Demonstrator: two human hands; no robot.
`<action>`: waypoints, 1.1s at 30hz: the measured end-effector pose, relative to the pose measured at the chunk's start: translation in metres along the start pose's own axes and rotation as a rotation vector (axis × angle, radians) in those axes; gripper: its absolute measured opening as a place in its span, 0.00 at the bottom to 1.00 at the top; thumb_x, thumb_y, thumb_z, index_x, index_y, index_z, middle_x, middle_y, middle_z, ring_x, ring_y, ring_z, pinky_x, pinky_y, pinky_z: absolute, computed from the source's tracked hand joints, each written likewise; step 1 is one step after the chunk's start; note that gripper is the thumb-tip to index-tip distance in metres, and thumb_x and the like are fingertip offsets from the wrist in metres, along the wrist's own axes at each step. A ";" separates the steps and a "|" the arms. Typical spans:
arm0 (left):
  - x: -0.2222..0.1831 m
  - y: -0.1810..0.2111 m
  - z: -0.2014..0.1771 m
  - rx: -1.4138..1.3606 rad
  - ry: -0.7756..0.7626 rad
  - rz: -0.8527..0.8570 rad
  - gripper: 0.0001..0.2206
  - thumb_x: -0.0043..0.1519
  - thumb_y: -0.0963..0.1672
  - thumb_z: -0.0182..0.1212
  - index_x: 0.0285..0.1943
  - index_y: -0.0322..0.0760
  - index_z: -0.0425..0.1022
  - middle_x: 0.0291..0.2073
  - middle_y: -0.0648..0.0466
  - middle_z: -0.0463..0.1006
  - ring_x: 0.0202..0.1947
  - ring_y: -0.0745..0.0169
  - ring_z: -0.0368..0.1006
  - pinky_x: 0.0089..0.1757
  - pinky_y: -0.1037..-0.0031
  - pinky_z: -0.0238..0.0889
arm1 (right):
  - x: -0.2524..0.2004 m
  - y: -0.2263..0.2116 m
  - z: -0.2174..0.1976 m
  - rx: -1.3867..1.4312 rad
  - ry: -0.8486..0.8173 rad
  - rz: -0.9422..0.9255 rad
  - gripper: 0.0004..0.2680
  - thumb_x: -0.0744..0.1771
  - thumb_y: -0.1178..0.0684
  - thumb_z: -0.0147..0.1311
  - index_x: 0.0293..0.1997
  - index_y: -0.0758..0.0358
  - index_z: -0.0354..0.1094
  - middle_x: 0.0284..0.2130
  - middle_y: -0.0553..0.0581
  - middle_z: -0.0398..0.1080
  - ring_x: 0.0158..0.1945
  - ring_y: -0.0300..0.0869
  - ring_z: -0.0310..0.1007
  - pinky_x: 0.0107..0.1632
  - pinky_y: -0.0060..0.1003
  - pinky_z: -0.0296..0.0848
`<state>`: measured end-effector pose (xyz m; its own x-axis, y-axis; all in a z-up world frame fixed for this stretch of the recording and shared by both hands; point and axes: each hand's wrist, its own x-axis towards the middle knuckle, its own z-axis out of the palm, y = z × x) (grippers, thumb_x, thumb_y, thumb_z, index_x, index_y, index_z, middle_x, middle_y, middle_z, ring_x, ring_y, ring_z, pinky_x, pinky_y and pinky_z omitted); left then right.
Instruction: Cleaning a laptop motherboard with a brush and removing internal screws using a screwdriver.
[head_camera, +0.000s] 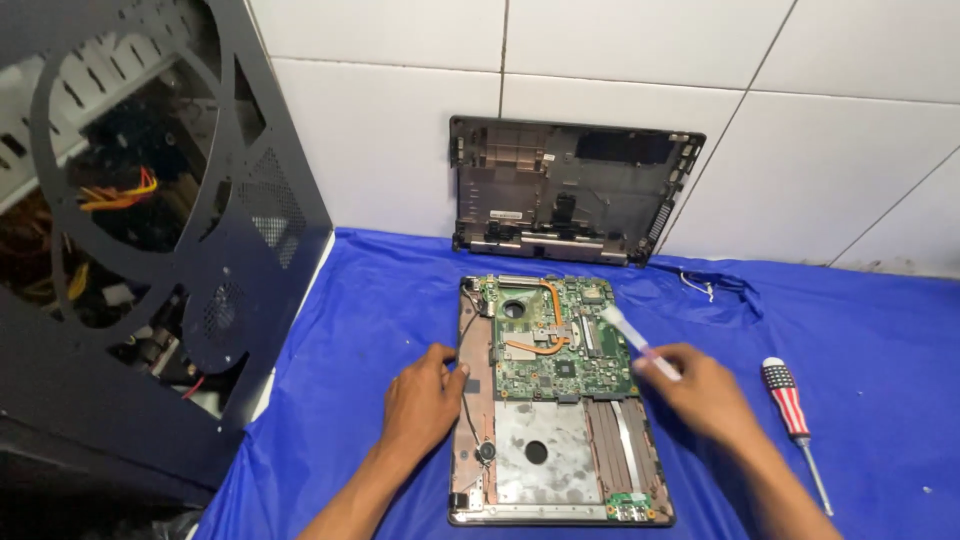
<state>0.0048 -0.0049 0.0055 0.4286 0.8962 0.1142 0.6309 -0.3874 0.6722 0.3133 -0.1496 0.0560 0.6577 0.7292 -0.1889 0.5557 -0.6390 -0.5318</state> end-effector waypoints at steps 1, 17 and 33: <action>0.001 -0.006 -0.001 0.009 0.000 0.005 0.13 0.66 0.49 0.55 0.55 0.40 0.74 0.35 0.50 0.85 0.37 0.48 0.82 0.37 0.53 0.71 | -0.001 -0.006 0.004 0.010 0.001 0.001 0.17 0.64 0.34 0.55 0.52 0.45 0.78 0.42 0.54 0.82 0.44 0.45 0.80 0.46 0.38 0.69; -0.016 0.053 -0.054 -0.088 -0.486 -0.267 0.05 0.60 0.46 0.65 0.36 0.44 0.75 0.19 0.59 0.85 0.10 0.65 0.72 0.28 0.76 0.66 | -0.003 0.067 -0.030 0.271 -0.416 -0.076 0.10 0.66 0.50 0.60 0.30 0.66 0.83 0.19 0.57 0.80 0.21 0.36 0.62 0.28 0.32 0.52; -0.004 0.012 -0.030 -0.053 -0.165 0.001 0.08 0.62 0.51 0.67 0.35 0.50 0.82 0.17 0.65 0.81 0.16 0.74 0.69 0.26 0.75 0.62 | -0.021 0.047 -0.029 0.014 0.087 -0.066 0.15 0.65 0.38 0.59 0.22 0.54 0.78 0.16 0.50 0.70 0.22 0.36 0.63 0.33 0.33 0.61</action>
<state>-0.0092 -0.0067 0.0348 0.5328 0.8462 -0.0038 0.5969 -0.3727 0.7105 0.3403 -0.2021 0.0586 0.6616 0.7455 -0.0811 0.5925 -0.5860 -0.5527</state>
